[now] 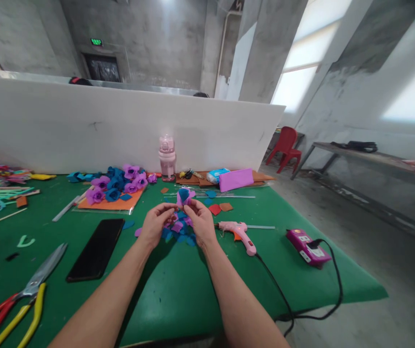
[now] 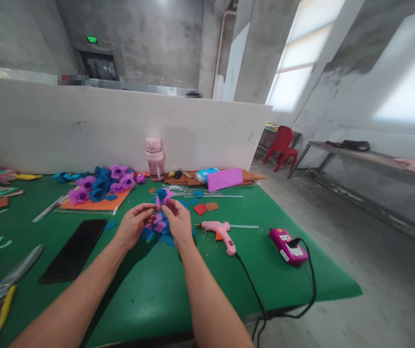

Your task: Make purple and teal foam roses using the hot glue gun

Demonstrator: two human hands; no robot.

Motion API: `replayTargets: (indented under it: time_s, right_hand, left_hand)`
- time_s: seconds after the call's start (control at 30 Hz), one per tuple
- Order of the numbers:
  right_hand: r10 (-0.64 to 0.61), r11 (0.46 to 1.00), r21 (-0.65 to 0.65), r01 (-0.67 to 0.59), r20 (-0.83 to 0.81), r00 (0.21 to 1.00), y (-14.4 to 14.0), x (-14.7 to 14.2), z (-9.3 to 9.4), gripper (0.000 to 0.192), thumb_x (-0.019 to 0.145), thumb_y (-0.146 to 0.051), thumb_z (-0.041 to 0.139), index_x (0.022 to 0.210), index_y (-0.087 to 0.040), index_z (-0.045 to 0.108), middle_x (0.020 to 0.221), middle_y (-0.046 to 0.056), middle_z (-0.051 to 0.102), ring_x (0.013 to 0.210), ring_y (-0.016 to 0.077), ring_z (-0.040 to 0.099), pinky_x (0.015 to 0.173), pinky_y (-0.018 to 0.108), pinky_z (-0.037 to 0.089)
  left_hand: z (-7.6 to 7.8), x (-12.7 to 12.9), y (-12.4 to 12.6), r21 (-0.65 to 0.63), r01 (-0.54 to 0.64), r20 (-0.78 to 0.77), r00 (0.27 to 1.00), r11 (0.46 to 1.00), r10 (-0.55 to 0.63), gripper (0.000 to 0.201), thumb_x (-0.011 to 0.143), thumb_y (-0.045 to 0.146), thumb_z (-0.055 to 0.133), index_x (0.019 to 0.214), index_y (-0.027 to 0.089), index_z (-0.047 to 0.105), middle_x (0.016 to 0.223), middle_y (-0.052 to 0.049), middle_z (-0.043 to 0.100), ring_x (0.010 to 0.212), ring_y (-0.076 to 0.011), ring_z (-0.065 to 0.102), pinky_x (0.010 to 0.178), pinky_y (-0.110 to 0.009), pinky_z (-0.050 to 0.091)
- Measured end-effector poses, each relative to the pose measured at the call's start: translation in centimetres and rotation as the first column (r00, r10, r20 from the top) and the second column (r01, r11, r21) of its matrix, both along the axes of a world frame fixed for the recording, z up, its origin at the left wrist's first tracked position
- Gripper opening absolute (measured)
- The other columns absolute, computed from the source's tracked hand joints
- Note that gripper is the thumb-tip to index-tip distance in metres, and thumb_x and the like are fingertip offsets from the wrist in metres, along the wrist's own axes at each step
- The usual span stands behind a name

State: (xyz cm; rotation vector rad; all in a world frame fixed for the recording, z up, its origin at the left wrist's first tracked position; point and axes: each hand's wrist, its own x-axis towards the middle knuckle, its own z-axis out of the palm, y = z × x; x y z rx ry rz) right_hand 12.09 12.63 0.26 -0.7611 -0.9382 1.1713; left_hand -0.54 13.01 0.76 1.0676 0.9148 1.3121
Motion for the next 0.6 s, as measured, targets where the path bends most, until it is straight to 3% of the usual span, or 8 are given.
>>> replayTargets:
  time_s: [0.13,0.27,0.4,0.6]
  right_hand:
    - [0.165,0.983,-0.074,-0.166,-0.017,0.986,-0.36,-0.39,0.02,0.027,0.064,-0.032,0.07,0.085,-0.017,0.064,0.066,-0.002,0.066,0.052,0.0088,0.056,0.051,0.02,0.047]
    - [0.218,0.971,-0.1,-0.217,0.006,0.976,-0.46,-0.72,-0.28,0.029,0.063,-0.032,0.071,0.085,-0.015,0.062,0.056,-0.004,0.061,0.044,0.0066,0.052,0.039,0.016,0.037]
    - [0.228,0.966,-0.129,-0.226,-0.001,0.974,-0.43,-0.74,-0.48,0.033,0.061,-0.031,0.073,0.087,-0.014,0.061,0.054,-0.005,0.06,0.042,0.0058,0.051,0.037,0.014,0.034]
    - [0.232,0.964,-0.136,-0.23,-0.005,0.973,-0.54,-0.72,-0.35,0.034,0.061,-0.033,0.073,0.085,-0.014,0.06,0.059,-0.003,0.062,0.043,0.0056,0.052,0.037,0.014,0.033]
  left_hand:
    - [0.28,-0.48,0.28,-0.094,0.014,0.181,0.983,0.996,0.003,0.028,0.063,0.037,0.072,0.075,0.013,0.066,0.065,-0.002,0.064,0.057,-0.0095,0.056,0.056,-0.021,0.043]
    - [0.47,-0.74,0.35,-0.133,0.026,0.273,0.962,0.991,0.011,0.026,0.063,0.036,0.073,0.07,0.013,0.062,0.06,0.001,0.059,0.053,-0.0088,0.054,0.054,-0.022,0.043]
    - [0.58,-0.92,0.36,-0.112,0.04,0.275,0.961,0.993,-0.007,0.024,0.061,0.03,0.074,0.068,0.014,0.058,0.057,0.004,0.055,0.049,-0.0063,0.05,0.051,-0.02,0.041]
    - [0.01,-1.03,0.65,-0.028,-0.031,0.245,0.969,0.999,0.037,0.031,0.06,0.023,0.075,0.087,0.014,0.063,0.066,0.001,0.063,0.053,-0.0079,0.055,0.055,-0.022,0.044]
